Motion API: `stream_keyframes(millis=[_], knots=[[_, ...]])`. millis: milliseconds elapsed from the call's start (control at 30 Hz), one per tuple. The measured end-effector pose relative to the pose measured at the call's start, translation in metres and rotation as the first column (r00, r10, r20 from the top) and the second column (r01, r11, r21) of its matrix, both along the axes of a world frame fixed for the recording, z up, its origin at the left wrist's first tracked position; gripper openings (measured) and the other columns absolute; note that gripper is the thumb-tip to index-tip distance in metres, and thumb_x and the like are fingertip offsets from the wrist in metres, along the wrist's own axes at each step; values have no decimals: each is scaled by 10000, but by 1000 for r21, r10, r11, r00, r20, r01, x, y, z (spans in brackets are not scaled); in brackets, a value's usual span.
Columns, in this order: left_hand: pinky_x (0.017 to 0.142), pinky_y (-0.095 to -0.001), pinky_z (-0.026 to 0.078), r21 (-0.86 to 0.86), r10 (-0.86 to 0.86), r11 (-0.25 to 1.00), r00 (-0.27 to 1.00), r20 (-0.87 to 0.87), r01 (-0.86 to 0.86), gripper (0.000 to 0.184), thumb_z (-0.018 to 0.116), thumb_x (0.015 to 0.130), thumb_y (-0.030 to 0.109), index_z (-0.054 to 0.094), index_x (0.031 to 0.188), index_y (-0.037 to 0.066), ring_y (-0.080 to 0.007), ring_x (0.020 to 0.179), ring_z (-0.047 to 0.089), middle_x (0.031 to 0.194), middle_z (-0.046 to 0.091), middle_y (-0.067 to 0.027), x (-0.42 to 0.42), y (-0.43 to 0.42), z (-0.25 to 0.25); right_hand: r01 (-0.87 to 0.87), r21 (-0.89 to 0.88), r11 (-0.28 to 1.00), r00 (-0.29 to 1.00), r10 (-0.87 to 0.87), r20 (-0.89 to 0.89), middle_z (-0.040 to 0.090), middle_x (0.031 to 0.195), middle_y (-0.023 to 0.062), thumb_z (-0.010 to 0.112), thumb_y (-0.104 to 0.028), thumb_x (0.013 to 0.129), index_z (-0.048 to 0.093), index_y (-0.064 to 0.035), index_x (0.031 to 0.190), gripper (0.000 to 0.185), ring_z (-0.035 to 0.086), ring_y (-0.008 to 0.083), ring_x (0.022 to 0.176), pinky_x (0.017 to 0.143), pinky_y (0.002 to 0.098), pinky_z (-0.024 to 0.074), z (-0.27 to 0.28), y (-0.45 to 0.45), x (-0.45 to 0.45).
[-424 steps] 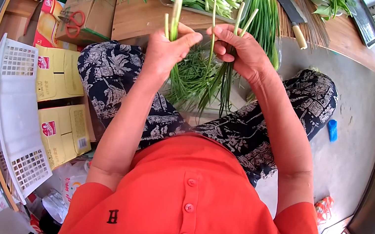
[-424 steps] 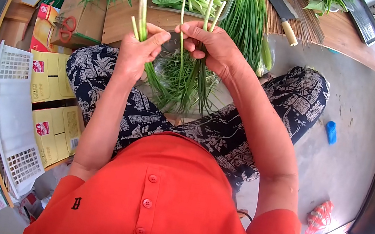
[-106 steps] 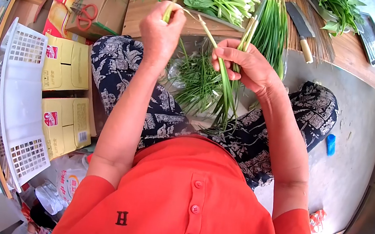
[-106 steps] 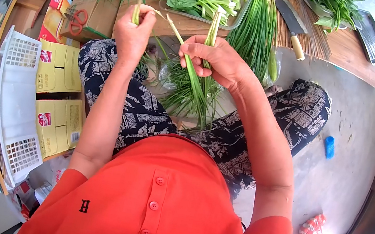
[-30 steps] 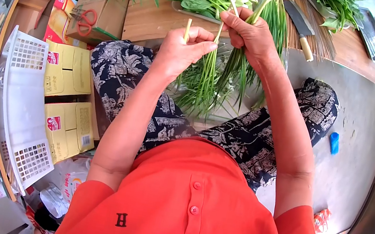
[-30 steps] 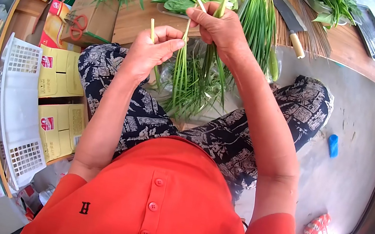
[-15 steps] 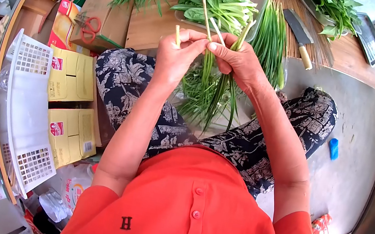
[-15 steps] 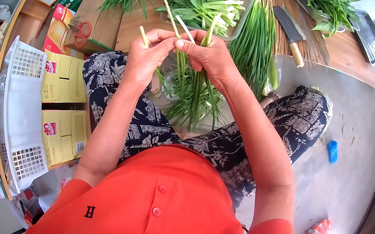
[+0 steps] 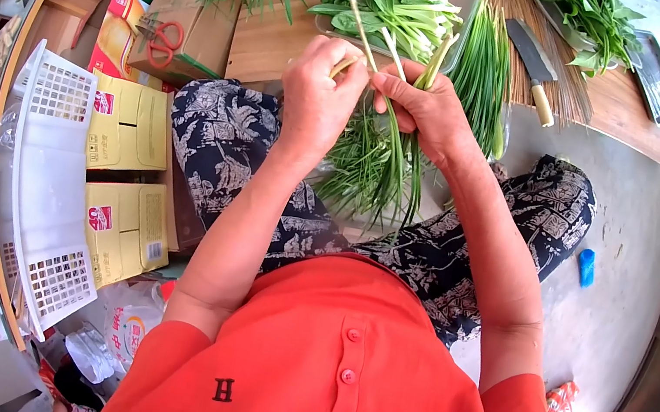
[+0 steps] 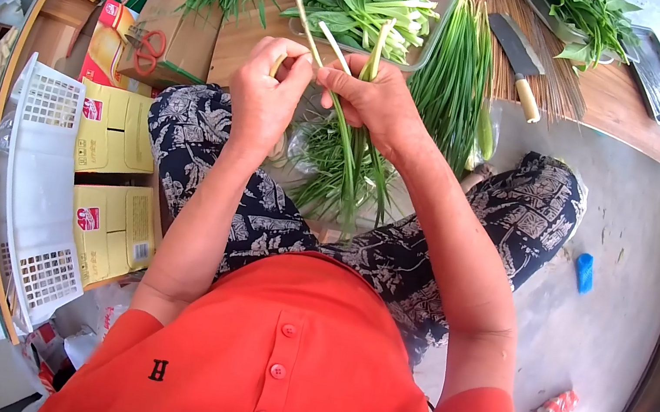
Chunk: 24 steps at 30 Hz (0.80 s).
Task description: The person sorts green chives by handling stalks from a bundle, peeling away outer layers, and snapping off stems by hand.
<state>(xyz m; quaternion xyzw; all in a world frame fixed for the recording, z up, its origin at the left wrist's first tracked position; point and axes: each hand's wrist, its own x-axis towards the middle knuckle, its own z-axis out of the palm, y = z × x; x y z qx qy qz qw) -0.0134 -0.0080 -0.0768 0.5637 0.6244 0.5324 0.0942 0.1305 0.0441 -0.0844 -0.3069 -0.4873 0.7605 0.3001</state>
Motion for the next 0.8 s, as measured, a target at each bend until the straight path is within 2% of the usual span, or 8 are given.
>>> stream_keyframes(millis=[67, 167, 200, 267, 333, 433, 533, 800], knots=[[563, -290, 452, 12, 32, 999, 999, -17, -32, 29, 638, 768, 25, 616, 777, 8, -165, 602, 576, 729, 575, -78, -8, 6, -6, -25, 3, 1000, 1000, 25, 11, 583, 657, 9, 630, -184, 879, 628, -41, 887, 143, 341, 36, 443, 402, 186, 230, 0, -1, 2], [548, -209, 412, 41, 122, 992, 993, -5, -122, 50, 639, 818, 70, 628, 819, 21, -32, 588, 486, 661, 569, 24, -30, 13, -7, -47, -32, 998, 999, 48, 19, 582, 654, 15, 616, -179, 886, 631, -37, 881, 143, 346, 35, 441, 398, 182, 231, 0, -3, 7], [544, -203, 401, -22, 125, 992, 990, 73, -123, 69, 646, 820, 80, 633, 811, 13, -28, 596, 480, 670, 572, 28, -39, 13, -6, -66, -72, 995, 998, 65, -19, 587, 657, 18, 611, -180, 889, 632, -36, 876, 145, 351, 35, 441, 399, 180, 236, -1, -3, 10], [533, -195, 381, -125, 72, 989, 995, -69, -81, 75, 648, 822, 85, 657, 852, 18, -26, 594, 468, 680, 572, 36, -66, 15, -16, -83, -100, 992, 995, 77, -57, 592, 660, 20, 606, -180, 892, 633, -36, 872, 148, 355, 34, 441, 399, 178, 241, 0, 2, 14], [526, -191, 367, -319, 23, 947, 999, -29, -31, 114, 673, 821, 115, 676, 901, 33, -21, 591, 452, 682, 565, 43, -57, 5, -1, -24, -88, 996, 998, 18, -60, 613, 659, 37, 623, -179, 876, 649, -25, 859, 158, 379, 48, 437, 396, 183, 274, -1, 3, 15], [466, -162, 274, -320, -128, 892, 856, 500, 320, 199, 705, 825, 161, 655, 958, 21, 2, 543, 387, 698, 549, 50, -24, -2, 13, -7, -28, 1000, 1000, 7, -26, 623, 668, 39, 621, -176, 879, 654, -26, 880, 154, 381, 42, 442, 397, 181, 272, -2, 0, 10], [443, -164, 231, -258, -149, 878, 742, 654, 404, 168, 686, 837, 136, 638, 943, 15, 3, 517, 360, 697, 541, 54, -14, 0, 11, -13, 19, 1000, 1000, 13, -19, 627, 676, 34, 618, -173, 883, 660, -25, 897, 155, 376, 35, 447, 403, 177, 270, -1, -4, 7], [440, -164, 225, -235, -162, 859, 678, 717, 454, 78, 634, 862, 114, 620, 877, 38, 0, 512, 364, 686, 539, 57, -13, -3, 13, -67, 43, 997, 998, 67, 0, 601, 661, 23, 565, -197, 907, 668, -21, 892, 204, 371, 37, 465, 419, 179, 264, 2, -4, 10]])
